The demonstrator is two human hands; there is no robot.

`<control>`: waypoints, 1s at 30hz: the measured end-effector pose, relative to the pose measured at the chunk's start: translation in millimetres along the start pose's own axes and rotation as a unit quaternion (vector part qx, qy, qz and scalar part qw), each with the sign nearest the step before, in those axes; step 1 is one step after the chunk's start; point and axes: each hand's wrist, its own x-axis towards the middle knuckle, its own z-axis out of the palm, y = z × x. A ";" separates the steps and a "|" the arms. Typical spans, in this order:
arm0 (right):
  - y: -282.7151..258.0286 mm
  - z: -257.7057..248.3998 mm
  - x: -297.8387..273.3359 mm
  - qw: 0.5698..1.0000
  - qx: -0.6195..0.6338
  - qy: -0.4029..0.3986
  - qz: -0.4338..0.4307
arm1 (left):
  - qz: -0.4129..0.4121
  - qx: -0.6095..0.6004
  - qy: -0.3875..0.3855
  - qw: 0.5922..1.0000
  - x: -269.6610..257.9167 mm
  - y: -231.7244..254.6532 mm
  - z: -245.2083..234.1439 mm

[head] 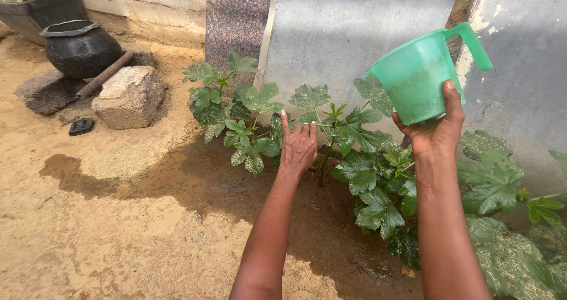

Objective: The person waters plants using a green mug, moving their other hand over the leaves and soil.

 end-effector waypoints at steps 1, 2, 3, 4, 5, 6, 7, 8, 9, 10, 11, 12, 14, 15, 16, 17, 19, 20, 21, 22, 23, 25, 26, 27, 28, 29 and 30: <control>-1.0 0.8 2.4 1.000 0.009 0.004 0.002 | 0.004 0.012 -0.012 1.000 -0.3 -1.7 -4.5; -1.4 2.3 4.7 1.000 0.019 0.009 0.003 | 0.010 0.024 -0.024 0.999 -0.3 -4.4 -8.8; -1.7 3.6 7.5 0.999 0.028 0.014 0.005 | 0.015 0.036 -0.036 0.999 0.0 -7.3 -12.5; -1.2 3.5 9.8 0.999 0.033 0.015 0.006 | 0.018 0.060 -0.039 0.997 -2.0 -9.4 -14.9; -0.6 3.8 12.6 0.999 0.038 0.016 0.008 | 0.020 0.085 -0.042 0.995 -4.2 -12.1 -16.6; 0.0 4.0 14.4 0.999 0.043 0.016 0.009 | 0.023 0.109 -0.044 0.993 -5.8 -15.3 -18.1; 3.0 4.8 14.5 0.998 0.052 0.040 0.010 | 0.023 0.129 -0.049 0.990 -8.1 -18.9 -19.4; 6.9 7.7 16.2 0.996 0.061 0.061 0.011 | 0.021 0.149 -0.054 0.987 -10.1 -22.2 -20.8; 9.3 9.5 18.2 0.994 0.069 0.083 0.013 | 0.018 0.168 -0.058 0.984 -12.9 -25.4 -22.6; 10.7 11.0 20.4 0.993 0.079 0.080 0.017 | 0.032 0.191 -0.056 0.979 -17.8 -28.9 -25.4; 13.4 13.6 22.3 0.993 0.090 0.078 0.022 | 0.047 0.214 -0.055 0.974 -23.5 -32.5 -29.3; 16.7 14.2 22.8 0.992 0.098 0.078 0.030 | 0.061 0.236 -0.057 0.968 -28.8 -33.1 -33.3; 21.6 15.6 24.5 0.992 0.111 0.057 0.037 | 0.075 0.263 -0.046 0.961 -29.3 -34.3 -44.0; 24.9 17.3 25.0 0.991 0.118 0.047 0.040 | 0.083 0.276 -0.041 0.957 -28.7 -36.6 -51.2; 27.5 17.9 25.2 0.990 0.127 0.041 0.045 | 0.090 0.285 -0.047 0.953 -28.1 -36.7 -57.9; 29.7 18.4 25.6 0.989 0.136 0.036 0.049 | 0.097 0.293 -0.052 0.950 -25.9 -36.8 -64.1; 34.5 19.3 24.8 0.988 0.143 0.028 0.057 | 0.104 0.300 -0.054 0.947 -23.3 -37.2 -73.2; 35.9 20.9 24.5 0.987 0.144 0.025 0.059 | 0.104 0.301 -0.047 0.947 -20.2 -40.2 -76.7; 37.0 23.1 23.9 0.987 0.145 0.023 0.061 | 0.105 0.302 -0.041 0.946 -18.4 -45.0 -79.0; 37.5 24.4 22.6 0.987 0.145 0.016 0.062 | 0.100 0.298 -0.059 0.948 -16.4 -51.2 -79.9; 38.2 26.3 21.2 0.988 0.144 0.009 0.062 | 0.094 0.293 -0.076 0.948 -14.6 -58.7 -79.3; 37.5 30.4 20.7 0.989 0.134 0.003 0.060 | 0.078 0.299 -0.085 0.947 -10.0 -73.1 -72.3; 37.0 31.3 20.1 0.990 0.125 0.004 0.059 | 0.068 0.311 -0.078 0.945 -8.7 -81.6 -67.2; 37.3 32.9 18.3 0.992 0.117 0.006 0.057 | 0.058 0.322 -0.071 0.942 -7.6 -90.8 -61.5; 37.1 34.6 15.9 0.993 0.105 0.001 0.050 | 0.040 0.305 -0.089 0.947 -6.2 -98.5 -54.6; 37.4 37.3 12.7 0.995 0.094 -0.004 0.043 | 0.022 0.287 -0.107 0.952 -4.8 -107.0 -47.4; 39.0 42.1 9.2 0.996 0.084 -0.011 0.037 | 0.003 0.270 -0.126 0.954 -6.3 -116.7 -40.1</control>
